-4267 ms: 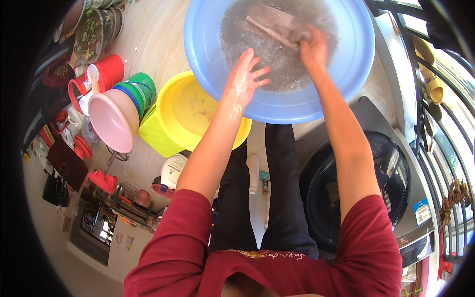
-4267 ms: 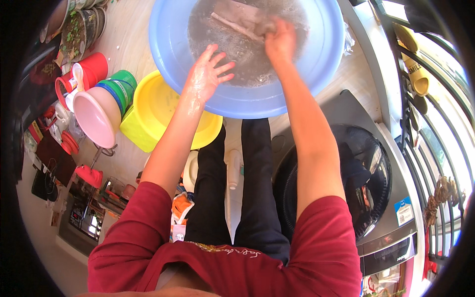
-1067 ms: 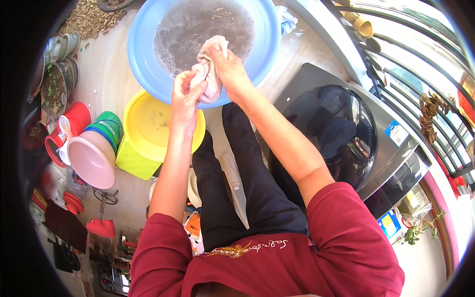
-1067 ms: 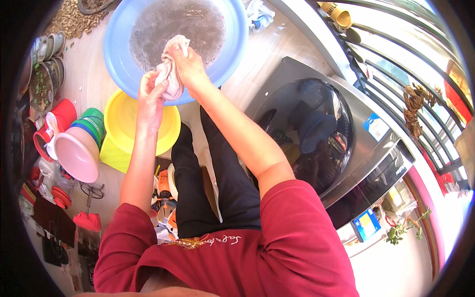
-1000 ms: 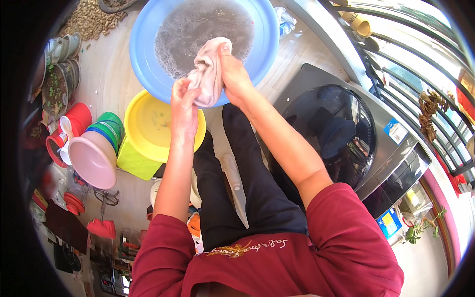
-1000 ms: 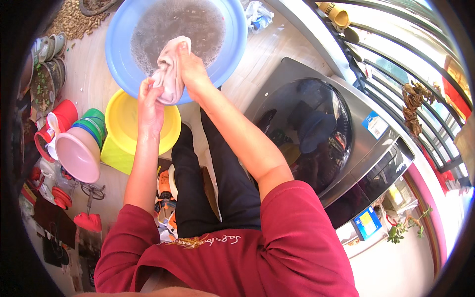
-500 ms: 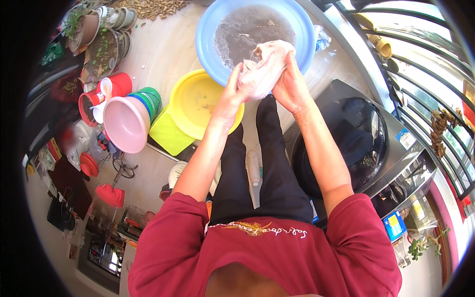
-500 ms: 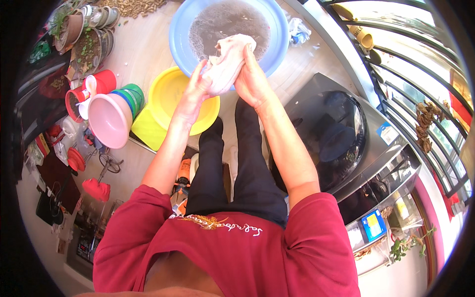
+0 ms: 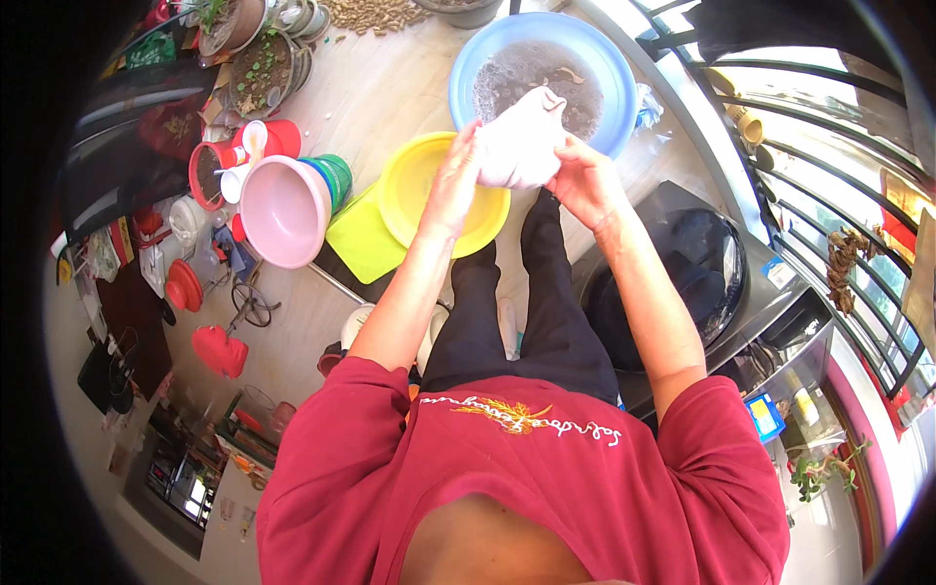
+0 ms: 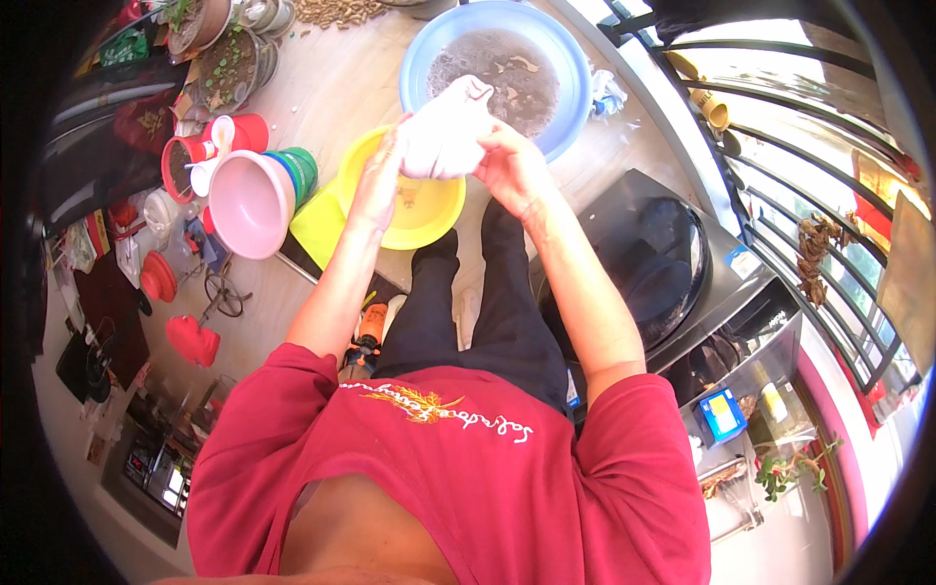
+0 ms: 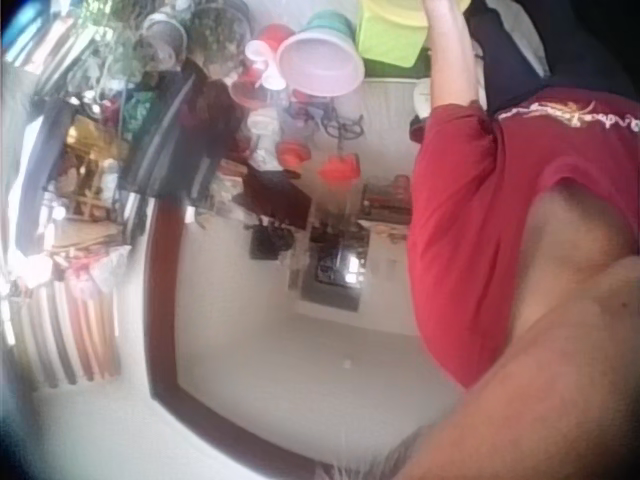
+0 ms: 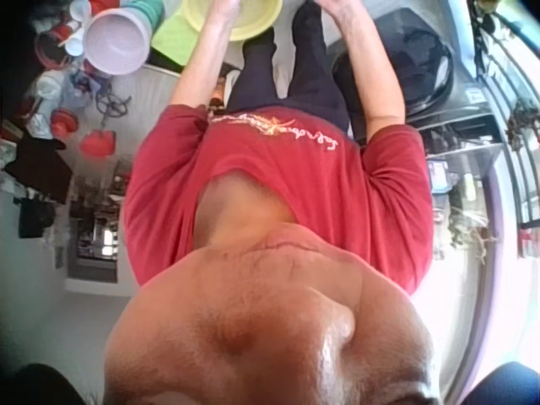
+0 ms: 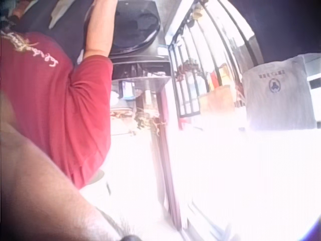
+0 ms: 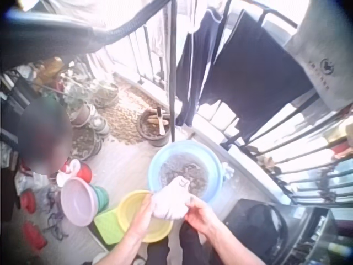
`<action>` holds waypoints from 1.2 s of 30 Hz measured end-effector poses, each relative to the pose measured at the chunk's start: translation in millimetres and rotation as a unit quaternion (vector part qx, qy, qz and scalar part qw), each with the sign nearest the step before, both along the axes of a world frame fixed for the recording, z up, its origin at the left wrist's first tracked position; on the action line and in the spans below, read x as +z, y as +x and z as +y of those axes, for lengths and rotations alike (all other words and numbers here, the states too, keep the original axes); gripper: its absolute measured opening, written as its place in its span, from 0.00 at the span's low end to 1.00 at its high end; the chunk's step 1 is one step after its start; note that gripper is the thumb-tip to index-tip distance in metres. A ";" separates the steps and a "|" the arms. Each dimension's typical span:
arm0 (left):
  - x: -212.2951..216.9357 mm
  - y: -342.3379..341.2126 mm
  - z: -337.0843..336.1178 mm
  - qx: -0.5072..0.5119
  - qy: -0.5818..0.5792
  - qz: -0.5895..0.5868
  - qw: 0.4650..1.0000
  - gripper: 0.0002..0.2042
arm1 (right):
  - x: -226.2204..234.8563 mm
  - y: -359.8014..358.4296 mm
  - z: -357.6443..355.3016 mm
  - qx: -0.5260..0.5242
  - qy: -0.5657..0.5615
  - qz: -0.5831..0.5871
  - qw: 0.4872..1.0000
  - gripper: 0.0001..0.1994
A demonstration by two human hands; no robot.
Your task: The person washes a cloth by hand in a basin of water, rubbing it between their hands, wringing it out, and then hanging it over the frame of an electric fan.
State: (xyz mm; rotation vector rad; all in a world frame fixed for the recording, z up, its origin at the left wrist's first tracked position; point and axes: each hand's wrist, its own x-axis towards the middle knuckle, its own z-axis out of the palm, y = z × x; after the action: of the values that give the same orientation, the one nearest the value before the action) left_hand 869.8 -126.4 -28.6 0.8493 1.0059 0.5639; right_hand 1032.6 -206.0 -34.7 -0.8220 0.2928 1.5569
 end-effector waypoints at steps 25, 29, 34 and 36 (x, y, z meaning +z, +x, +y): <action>52.1 -23.9 -13.0 -0.070 -0.154 -0.137 0.976 0.22 | 46.9 1.0 -12.6 -0.077 0.061 0.150 0.984 0.21; 54.3 -27.0 -17.1 -0.022 -0.196 -0.185 0.963 0.23 | 36.6 0.7 -17.6 -0.097 0.061 0.161 0.980 0.22; 59.5 -26.7 -21.6 -0.014 -0.226 -0.207 0.952 0.23 | 33.6 -0.7 -19.6 -0.088 0.028 0.121 0.988 0.24; 58.4 -26.1 -23.2 -0.013 -0.222 -0.206 0.953 0.23 | 38.9 -0.6 -21.5 -0.055 0.032 0.047 0.997 0.27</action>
State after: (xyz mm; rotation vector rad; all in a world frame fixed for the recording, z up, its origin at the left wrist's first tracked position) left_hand 843.7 -149.6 29.8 0.3221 0.6954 0.4435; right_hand 1032.0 -227.4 4.1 -0.6735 0.3497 1.4954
